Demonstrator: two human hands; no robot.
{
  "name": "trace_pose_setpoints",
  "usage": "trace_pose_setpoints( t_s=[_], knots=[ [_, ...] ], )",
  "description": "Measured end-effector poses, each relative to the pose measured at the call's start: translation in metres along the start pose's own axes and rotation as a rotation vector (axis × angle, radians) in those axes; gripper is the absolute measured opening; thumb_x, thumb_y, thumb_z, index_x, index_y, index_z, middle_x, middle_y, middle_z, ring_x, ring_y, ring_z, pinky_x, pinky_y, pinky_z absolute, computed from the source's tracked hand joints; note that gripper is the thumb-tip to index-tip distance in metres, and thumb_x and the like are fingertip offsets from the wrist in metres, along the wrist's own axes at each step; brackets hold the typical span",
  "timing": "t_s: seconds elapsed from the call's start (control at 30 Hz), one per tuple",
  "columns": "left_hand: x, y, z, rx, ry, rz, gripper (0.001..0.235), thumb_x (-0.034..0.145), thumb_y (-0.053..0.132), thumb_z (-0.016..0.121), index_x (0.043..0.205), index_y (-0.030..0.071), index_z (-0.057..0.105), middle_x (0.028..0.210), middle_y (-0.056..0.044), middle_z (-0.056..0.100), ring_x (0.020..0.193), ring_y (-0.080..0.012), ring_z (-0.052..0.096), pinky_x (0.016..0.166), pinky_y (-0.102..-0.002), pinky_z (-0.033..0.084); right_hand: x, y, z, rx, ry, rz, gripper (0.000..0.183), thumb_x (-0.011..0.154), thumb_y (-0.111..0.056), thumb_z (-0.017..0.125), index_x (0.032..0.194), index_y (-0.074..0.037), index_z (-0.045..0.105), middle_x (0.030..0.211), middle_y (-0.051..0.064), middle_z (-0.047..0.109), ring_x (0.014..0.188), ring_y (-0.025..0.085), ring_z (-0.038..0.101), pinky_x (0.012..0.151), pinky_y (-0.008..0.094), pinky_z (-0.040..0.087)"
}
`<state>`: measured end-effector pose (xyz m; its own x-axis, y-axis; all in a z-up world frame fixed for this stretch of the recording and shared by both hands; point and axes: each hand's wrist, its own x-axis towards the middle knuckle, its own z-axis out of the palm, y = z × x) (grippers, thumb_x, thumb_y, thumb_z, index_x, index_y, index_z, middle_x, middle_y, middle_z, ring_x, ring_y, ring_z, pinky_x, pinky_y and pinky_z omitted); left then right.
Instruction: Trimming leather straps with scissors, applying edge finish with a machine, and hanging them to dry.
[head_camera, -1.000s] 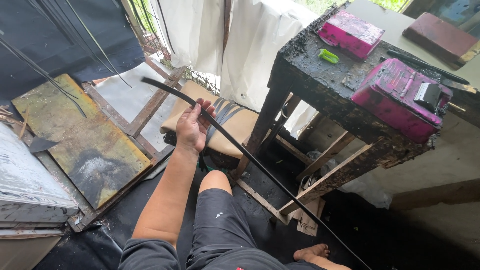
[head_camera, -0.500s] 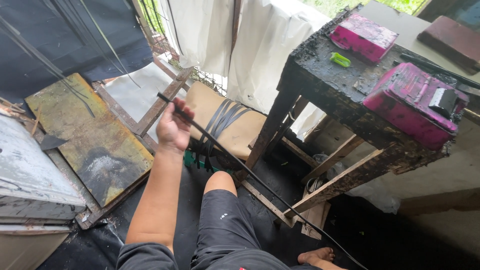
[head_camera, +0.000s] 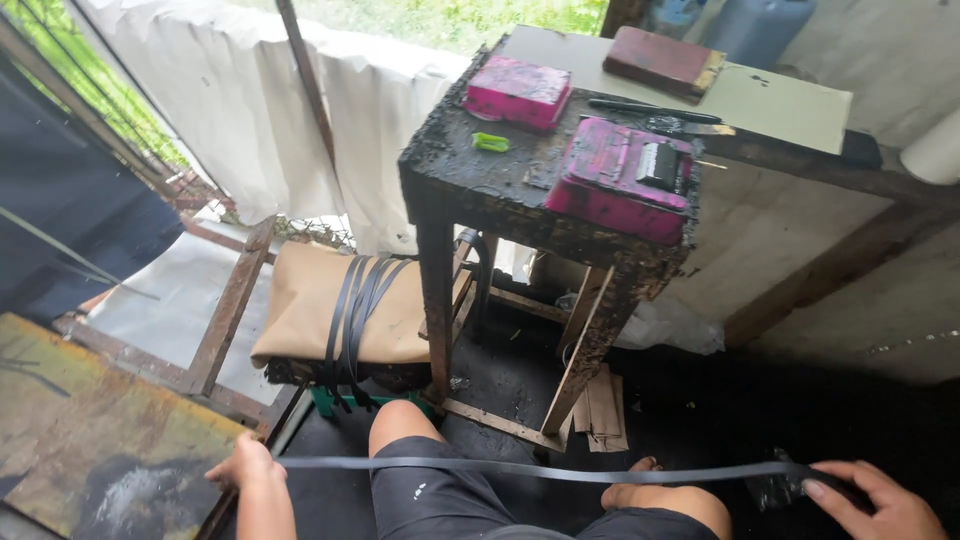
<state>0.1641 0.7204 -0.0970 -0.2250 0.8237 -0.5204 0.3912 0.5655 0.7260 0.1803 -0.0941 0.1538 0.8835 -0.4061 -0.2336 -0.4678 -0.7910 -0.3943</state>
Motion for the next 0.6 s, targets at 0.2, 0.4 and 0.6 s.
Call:
trace_pose_setpoints(
  t_s=[0.2,0.4,0.6],
  knots=[
    [-0.197,0.024,-0.009,0.004,-1.080,0.564,0.054,0.097,0.013,0.058,0.149,0.003,0.047,0.142,-0.012,0.061,0.131,-0.0225,0.056,0.115,-0.036,0.044,-0.047,-0.112,-0.063,0.000,-0.140,-0.602,0.030,0.081,-0.032,0.078,0.110,-0.028,0.088,0.078,-0.007,0.074,0.063,0.007,0.072,0.064,0.023,0.052],
    [-0.438,0.090,-0.091,0.293,-2.095,1.342,0.058,0.099,0.045,0.057,0.145,0.009,0.054,0.144,-0.014,0.062,0.135,-0.0279,0.060,0.108,-0.043,0.050,-0.095,-0.228,-0.084,-0.214,0.094,-1.421,0.023,0.091,-0.028,0.073,0.109,-0.014,0.076,0.087,-0.002,0.069,0.075,0.018,0.063,0.073,0.033,0.047],
    [-0.527,0.090,-0.097,0.195,-1.966,1.545,0.028,0.097,0.032,0.067,0.110,0.010,0.077,0.092,-0.001,0.077,0.077,-0.0114,0.068,0.063,-0.029,0.050,-0.099,-0.258,-0.086,-0.447,0.420,-1.372,0.035,0.080,-0.050,0.084,0.085,-0.020,0.068,0.074,-0.004,0.061,0.068,0.019,0.060,0.068,0.037,0.042]
  ],
)
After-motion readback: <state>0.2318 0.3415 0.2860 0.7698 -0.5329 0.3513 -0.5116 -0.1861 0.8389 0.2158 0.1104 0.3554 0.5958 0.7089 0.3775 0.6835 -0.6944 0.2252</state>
